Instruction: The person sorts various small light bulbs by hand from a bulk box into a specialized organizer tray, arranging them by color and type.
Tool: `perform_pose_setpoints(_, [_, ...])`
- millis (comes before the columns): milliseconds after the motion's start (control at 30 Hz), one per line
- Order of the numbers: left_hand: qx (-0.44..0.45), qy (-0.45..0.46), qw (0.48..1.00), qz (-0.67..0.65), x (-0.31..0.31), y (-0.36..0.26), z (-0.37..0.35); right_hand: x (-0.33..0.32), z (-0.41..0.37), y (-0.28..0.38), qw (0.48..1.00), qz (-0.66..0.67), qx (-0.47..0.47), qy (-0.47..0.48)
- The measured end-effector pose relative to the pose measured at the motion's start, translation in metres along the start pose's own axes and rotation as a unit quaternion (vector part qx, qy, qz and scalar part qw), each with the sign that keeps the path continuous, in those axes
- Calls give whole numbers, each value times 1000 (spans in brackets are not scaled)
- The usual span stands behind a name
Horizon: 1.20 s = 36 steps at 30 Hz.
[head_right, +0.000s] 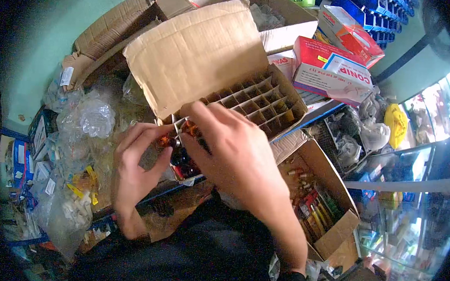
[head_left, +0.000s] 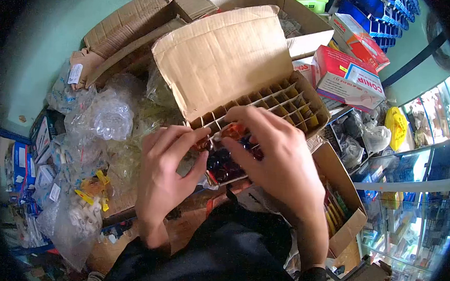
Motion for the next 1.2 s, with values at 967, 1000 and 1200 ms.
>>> perform_pose_setpoints(967, [-27,21,997,71,20,17,-11,-63,-130,-114,974,-104,122,-160])
perform_pose_setpoints(1000, [-24,19,996,81,20,14,-13,-68,-150,-146,965,-128,185,-138])
perform_pose_setpoints(1200, [15,19,990,138,25,6,-4,-18,-226,-268,934,-127,330,45])
Point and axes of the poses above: each hand's wrist, its own z-axis towards the middle knuckle, its own x-axis out of the palm, y = z × x, the point moved 9 cm from there along z, towards the middle knuckle, and after that the axes turned 3 degrees about x, right-handed, at the moved point
